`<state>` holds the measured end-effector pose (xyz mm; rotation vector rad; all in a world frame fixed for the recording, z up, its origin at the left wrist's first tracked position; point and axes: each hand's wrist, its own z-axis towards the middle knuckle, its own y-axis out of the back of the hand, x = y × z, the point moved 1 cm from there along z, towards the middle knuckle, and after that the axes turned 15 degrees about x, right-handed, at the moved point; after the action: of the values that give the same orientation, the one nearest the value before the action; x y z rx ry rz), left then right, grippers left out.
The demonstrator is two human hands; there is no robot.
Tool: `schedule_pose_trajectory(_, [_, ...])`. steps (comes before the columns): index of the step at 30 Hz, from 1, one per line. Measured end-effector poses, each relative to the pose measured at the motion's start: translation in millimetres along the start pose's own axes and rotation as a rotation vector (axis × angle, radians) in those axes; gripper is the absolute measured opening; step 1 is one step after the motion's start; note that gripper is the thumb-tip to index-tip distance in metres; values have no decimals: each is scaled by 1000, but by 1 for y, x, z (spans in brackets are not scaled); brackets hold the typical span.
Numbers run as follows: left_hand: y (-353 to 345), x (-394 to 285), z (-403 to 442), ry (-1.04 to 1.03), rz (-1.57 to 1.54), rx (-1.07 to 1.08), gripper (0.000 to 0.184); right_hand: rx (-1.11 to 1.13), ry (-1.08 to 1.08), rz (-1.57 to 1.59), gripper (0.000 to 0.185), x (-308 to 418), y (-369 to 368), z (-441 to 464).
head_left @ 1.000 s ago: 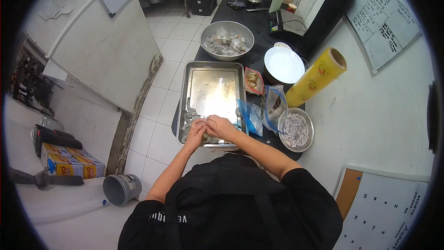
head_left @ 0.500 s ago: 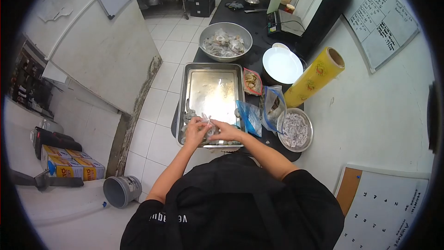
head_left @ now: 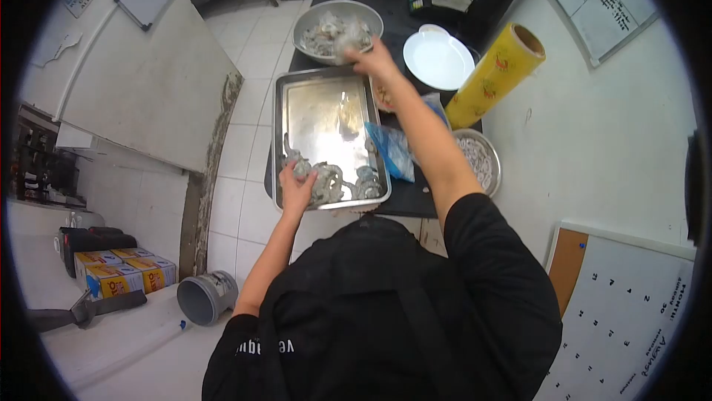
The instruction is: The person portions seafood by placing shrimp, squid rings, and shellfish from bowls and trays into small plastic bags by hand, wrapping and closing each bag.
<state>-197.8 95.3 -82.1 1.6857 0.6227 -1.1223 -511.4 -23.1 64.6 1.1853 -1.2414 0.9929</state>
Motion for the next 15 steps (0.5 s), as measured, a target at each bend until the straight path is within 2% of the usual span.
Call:
schedule_pose_trajectory(2, [-11, -10, -2, -39, -11, 57, 56, -98, 112, -258, 76, 9, 21, 2])
schedule_pose_trajectory(3, [-16, -18, -2, -30, -70, 209, 49, -129, 212, -380, 73, 17, 27, -6])
schedule_pose_trajectory(4, [-20, -27, 0, -26, -132, 357, 43, -38, 149, -247, 56, 18, 33, -25])
schedule_pose_trajectory(5, [-24, -37, 3, -25, -139, 364, 43, -41, 142, -253, 56, 13, 40, -45])
schedule_pose_trajectory(7, [-37, -54, 7, -198, -101, 576, 34, 357, -156, -210, 38, -5, 51, -79])
schedule_pose_trajectory(8, [-49, -56, 11, -309, -124, 573, 30, 429, -202, -309, 32, -15, 51, -100])
schedule_pose_trajectory(9, [-56, -66, 16, -312, -129, 575, 30, 501, -246, -409, 27, -27, 47, -120])
schedule_pose_trajectory(11, [-72, -92, 24, 34, -509, 785, 30, 460, -305, -390, 26, -51, 34, -155])
schedule_pose_trajectory(12, [-80, -102, 29, 140, -558, 724, 29, 452, -297, -540, 26, -47, 28, -169])
schedule_pose_trajectory(13, [-89, -102, 37, 138, -559, 726, 29, 441, -288, -688, 26, -43, 22, -181])
schedule_pose_trajectory(14, [-100, -96, 45, 111, -524, 729, 29, 437, -290, -688, 26, -54, 20, -191])
schedule_pose_trajectory(15, [-109, -91, 50, 83, -487, 734, 29, 392, -205, -785, 25, -67, 18, -200])
